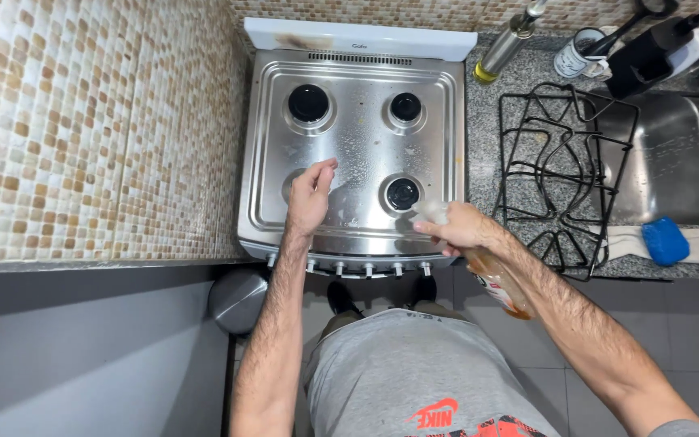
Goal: Cleaning a gas stove top with a sponge and cleaning spray.
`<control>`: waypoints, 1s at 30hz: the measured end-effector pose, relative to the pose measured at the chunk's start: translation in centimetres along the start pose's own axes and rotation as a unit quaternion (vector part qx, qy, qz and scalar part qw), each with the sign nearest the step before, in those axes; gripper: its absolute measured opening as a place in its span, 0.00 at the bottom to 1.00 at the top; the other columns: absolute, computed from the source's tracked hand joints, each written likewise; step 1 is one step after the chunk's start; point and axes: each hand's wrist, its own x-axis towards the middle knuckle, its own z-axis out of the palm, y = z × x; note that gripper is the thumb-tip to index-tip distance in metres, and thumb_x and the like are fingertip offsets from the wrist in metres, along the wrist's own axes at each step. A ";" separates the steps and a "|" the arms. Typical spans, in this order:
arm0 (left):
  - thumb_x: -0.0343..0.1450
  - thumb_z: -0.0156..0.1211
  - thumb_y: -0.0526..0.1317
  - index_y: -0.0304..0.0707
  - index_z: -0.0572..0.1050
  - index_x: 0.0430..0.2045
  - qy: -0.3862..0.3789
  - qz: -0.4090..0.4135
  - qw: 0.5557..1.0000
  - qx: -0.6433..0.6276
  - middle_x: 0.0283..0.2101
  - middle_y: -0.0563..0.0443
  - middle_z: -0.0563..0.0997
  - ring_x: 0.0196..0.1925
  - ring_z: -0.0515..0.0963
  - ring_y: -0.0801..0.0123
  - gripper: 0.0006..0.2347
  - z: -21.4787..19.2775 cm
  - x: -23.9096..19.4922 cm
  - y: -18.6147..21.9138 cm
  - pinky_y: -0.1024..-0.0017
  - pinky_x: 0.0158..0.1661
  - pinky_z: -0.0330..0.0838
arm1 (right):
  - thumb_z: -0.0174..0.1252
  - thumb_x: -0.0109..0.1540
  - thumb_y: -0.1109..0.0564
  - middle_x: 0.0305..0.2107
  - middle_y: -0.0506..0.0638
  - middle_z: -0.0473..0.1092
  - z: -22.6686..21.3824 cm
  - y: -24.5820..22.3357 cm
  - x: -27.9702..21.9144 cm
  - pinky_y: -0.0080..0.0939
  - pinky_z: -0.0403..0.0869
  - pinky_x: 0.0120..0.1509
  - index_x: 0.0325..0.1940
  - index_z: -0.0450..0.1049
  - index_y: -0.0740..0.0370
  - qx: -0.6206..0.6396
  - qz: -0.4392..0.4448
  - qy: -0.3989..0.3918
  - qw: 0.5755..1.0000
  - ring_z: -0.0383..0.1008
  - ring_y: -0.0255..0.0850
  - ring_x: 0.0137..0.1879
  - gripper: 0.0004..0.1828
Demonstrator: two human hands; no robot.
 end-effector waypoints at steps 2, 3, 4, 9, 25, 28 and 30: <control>0.86 0.53 0.43 0.36 0.82 0.62 -0.003 0.003 1.000 -0.007 0.60 0.32 0.86 0.63 0.85 0.44 0.15 -1.1 0.5 1.3 0.53 0.57 0.83 | 0.69 0.67 0.39 0.30 0.66 0.84 2.0 -2.4 0.3 0.39 0.85 0.26 0.44 0.83 0.78 -0.014 -0.025 -0.017 0.999 0.85 0.46 0.25 0.31; 0.87 0.52 0.45 0.36 0.82 0.63 -0.008 0.007 1.000 -0.018 0.61 0.33 0.86 0.63 0.84 0.46 0.16 -1.5 0.9 1.9 0.53 0.58 0.83 | 0.70 0.67 0.39 0.31 0.65 0.83 2.8 -3.5 0.4 0.39 0.86 0.26 0.45 0.83 0.77 -0.029 -0.045 -0.030 0.998 0.85 0.46 0.25 0.32; 0.87 0.52 0.45 0.36 0.82 0.63 -0.007 0.007 1.000 -0.017 0.61 0.33 0.86 0.63 0.84 0.46 0.16 -1.9 1.3 2.0 0.53 0.58 0.83 | 0.70 0.67 0.39 0.31 0.65 0.83 3.3 -4.6 0.4 0.39 0.86 0.26 0.45 0.83 0.77 -0.030 -0.048 -0.031 0.998 0.85 0.46 0.25 0.32; 0.87 0.51 0.47 0.39 0.82 0.63 -0.007 0.022 1.000 -0.009 0.62 0.36 0.86 0.65 0.84 0.48 0.17 -3.8 1.5 2.7 0.54 0.56 0.84 | 0.69 0.65 0.34 0.27 0.59 0.84 6.0 -8.4 0.7 0.35 0.86 0.26 0.42 0.82 0.73 -0.098 -0.097 -0.058 0.989 0.86 0.41 0.25 0.33; 0.88 0.47 0.53 0.41 0.83 0.62 0.046 0.045 0.997 0.051 0.59 0.35 0.87 0.66 0.83 0.41 0.20 -10.0 3.7 2.5 0.49 0.57 0.83 | 0.63 0.70 0.30 0.19 0.51 0.81 10.6 -16.2 12.1 0.37 0.83 0.31 0.32 0.85 0.62 -0.009 -0.175 0.006 0.984 0.84 0.40 0.23 0.32; 0.88 0.48 0.52 0.41 0.84 0.61 0.057 0.040 0.996 0.053 0.58 0.34 0.87 0.65 0.83 0.39 0.20 -10.5 3.6 2.8 0.47 0.57 0.83 | 0.61 0.71 0.30 0.19 0.53 0.81 7.9 -17.0 13.3 0.35 0.83 0.30 0.35 0.84 0.63 0.024 -0.161 0.039 0.986 0.84 0.39 0.22 0.33; 0.87 0.49 0.53 0.42 0.84 0.60 0.070 0.030 0.996 0.045 0.57 0.34 0.88 0.63 0.85 0.40 0.20 -10.6 3.8 2.8 0.49 0.56 0.83 | 0.61 0.72 0.33 0.22 0.56 0.82 5.9 -16.7 13.9 0.36 0.84 0.29 0.42 0.83 0.68 0.020 -0.132 0.039 0.990 0.84 0.40 0.22 0.32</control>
